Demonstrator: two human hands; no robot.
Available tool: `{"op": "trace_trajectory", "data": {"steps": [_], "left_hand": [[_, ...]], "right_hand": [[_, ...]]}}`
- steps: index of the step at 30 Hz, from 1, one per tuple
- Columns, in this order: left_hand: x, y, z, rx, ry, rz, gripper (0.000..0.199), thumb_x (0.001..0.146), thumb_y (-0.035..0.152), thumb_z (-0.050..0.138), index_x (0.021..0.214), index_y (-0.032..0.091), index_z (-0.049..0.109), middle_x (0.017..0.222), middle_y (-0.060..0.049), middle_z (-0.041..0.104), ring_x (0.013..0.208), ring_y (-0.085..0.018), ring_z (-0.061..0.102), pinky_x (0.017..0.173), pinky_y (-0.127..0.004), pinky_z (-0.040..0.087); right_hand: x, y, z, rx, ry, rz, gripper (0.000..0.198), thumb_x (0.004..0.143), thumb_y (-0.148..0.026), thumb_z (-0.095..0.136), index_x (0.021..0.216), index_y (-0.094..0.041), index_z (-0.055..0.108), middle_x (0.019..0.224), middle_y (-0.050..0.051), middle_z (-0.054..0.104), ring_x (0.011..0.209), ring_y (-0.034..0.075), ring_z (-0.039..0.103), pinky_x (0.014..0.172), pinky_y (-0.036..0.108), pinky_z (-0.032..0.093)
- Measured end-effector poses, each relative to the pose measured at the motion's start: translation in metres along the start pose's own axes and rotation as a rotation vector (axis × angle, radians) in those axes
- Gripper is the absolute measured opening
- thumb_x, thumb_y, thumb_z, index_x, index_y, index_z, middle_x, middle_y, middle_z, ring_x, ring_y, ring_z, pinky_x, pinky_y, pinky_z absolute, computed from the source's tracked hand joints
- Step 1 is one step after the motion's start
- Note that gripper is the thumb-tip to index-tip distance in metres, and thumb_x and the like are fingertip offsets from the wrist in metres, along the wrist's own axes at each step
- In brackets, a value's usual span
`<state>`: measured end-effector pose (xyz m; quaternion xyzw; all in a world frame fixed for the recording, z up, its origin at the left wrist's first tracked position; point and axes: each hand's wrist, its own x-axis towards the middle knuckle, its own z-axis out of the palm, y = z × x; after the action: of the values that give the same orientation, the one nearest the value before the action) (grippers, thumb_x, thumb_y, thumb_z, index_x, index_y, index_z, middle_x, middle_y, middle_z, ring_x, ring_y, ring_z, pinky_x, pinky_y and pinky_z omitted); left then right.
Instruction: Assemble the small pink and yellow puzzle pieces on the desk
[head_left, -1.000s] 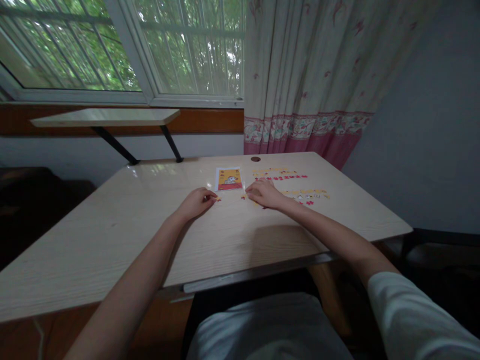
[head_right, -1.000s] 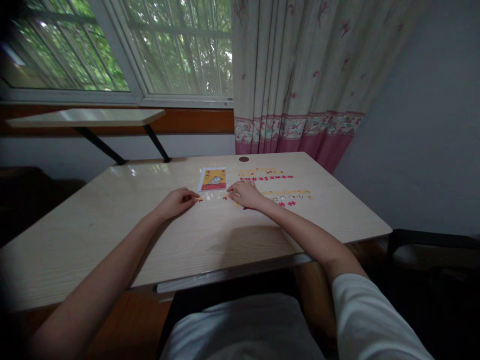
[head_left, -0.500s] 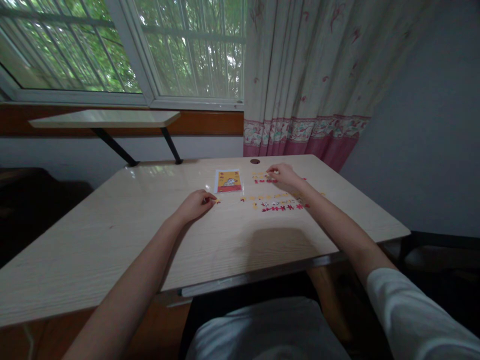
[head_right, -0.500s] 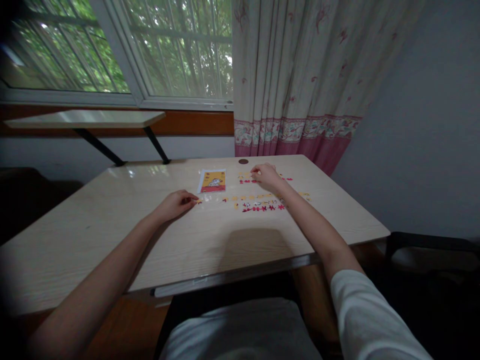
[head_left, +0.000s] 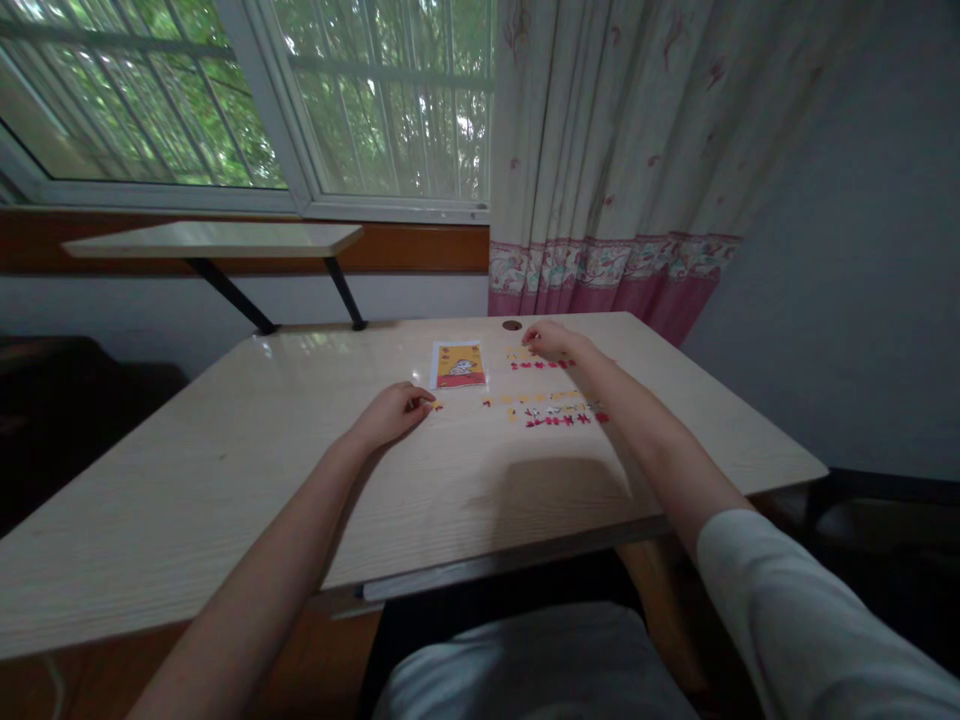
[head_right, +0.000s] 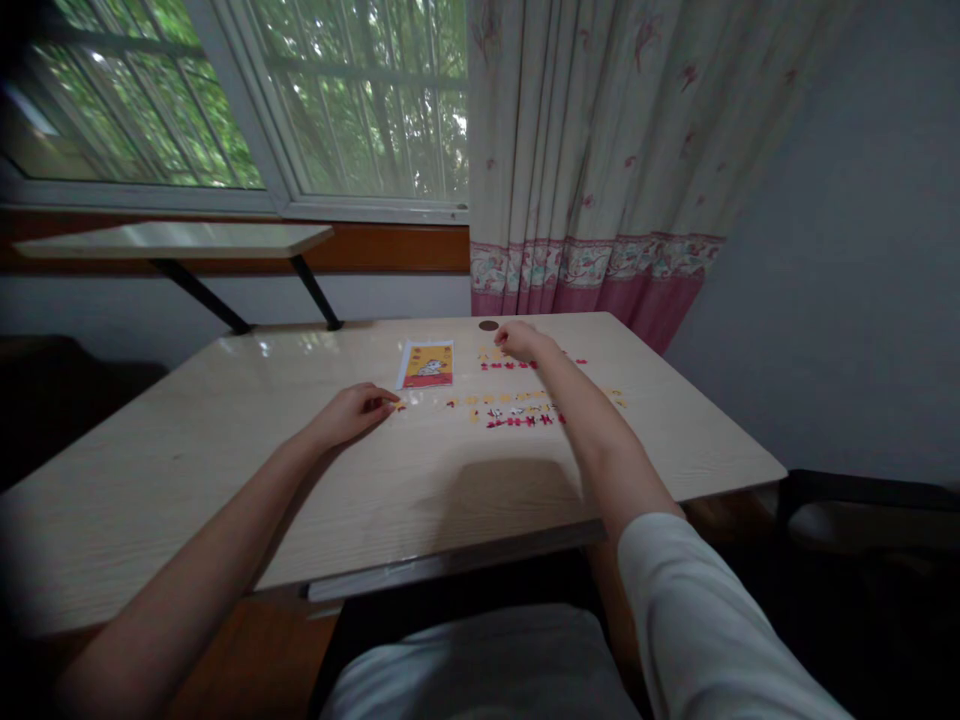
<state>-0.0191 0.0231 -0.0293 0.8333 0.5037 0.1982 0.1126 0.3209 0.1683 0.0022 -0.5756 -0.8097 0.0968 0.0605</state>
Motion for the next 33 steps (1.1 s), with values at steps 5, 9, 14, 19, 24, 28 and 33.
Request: {"op": "trace_trajectory", "data": {"steps": [5,9,14,19,24,28,33], "left_hand": [[0.000,0.000,0.001,0.004,0.015,0.000,0.030,0.081,0.030,0.052,0.097,0.015,0.072,0.077,-0.006,0.062,0.067,-0.016,0.057,0.066,-0.027,0.044],[-0.001,0.002,0.000,-0.009,0.013,-0.008,0.030,0.081,0.029,0.051,0.097,0.015,0.072,0.077,-0.006,0.062,0.066,-0.016,0.057,0.065,-0.027,0.043],[-0.001,0.002,-0.001,-0.010,0.019,-0.004,0.029,0.080,0.029,0.052,0.096,0.015,0.073,0.077,-0.006,0.063,0.067,-0.016,0.057,0.064,-0.027,0.044],[-0.001,0.001,-0.001,0.008,0.019,0.003,0.030,0.080,0.029,0.051,0.096,0.015,0.072,0.077,-0.006,0.062,0.067,-0.016,0.057,0.064,-0.026,0.043],[-0.001,0.002,0.000,-0.001,0.020,-0.003,0.032,0.081,0.031,0.051,0.098,0.013,0.071,0.078,-0.007,0.062,0.066,-0.016,0.056,0.064,-0.027,0.044],[-0.001,0.001,0.000,-0.002,0.023,-0.007,0.029,0.080,0.028,0.052,0.096,0.015,0.072,0.077,-0.006,0.062,0.065,-0.016,0.056,0.063,-0.027,0.043],[-0.001,0.001,0.000,-0.016,0.027,-0.008,0.029,0.080,0.029,0.052,0.096,0.015,0.072,0.079,-0.007,0.064,0.067,-0.016,0.057,0.065,-0.027,0.044]], "right_hand": [[0.011,-0.013,0.007,0.005,-0.077,-0.015,0.037,0.076,-0.009,0.059,0.111,-0.017,0.066,0.096,0.004,0.072,0.072,0.012,0.061,0.063,0.020,0.041],[0.020,-0.016,0.006,-0.007,-0.142,-0.004,0.046,0.069,-0.003,0.059,0.113,-0.016,0.065,0.099,0.004,0.071,0.071,0.012,0.061,0.059,0.020,0.041],[0.021,-0.018,0.005,-0.020,-0.200,0.014,0.050,0.070,-0.004,0.059,0.118,-0.017,0.062,0.099,0.004,0.071,0.070,0.011,0.061,0.059,0.020,0.043],[0.017,-0.022,0.003,-0.041,-0.220,0.035,0.053,0.071,-0.003,0.057,0.122,-0.016,0.059,0.097,0.006,0.071,0.070,0.013,0.062,0.065,0.023,0.046],[0.013,-0.026,0.001,-0.054,-0.200,0.031,0.051,0.070,-0.002,0.055,0.119,-0.014,0.061,0.104,0.009,0.070,0.075,0.014,0.063,0.068,0.023,0.047],[0.012,-0.025,0.001,-0.069,-0.189,0.027,0.042,0.072,-0.002,0.054,0.111,-0.013,0.065,0.098,0.008,0.072,0.077,0.014,0.063,0.068,0.022,0.046],[0.015,-0.022,0.002,-0.080,-0.174,0.018,0.031,0.076,-0.006,0.056,0.103,-0.014,0.069,0.094,0.007,0.072,0.079,0.013,0.063,0.068,0.020,0.044]]}}
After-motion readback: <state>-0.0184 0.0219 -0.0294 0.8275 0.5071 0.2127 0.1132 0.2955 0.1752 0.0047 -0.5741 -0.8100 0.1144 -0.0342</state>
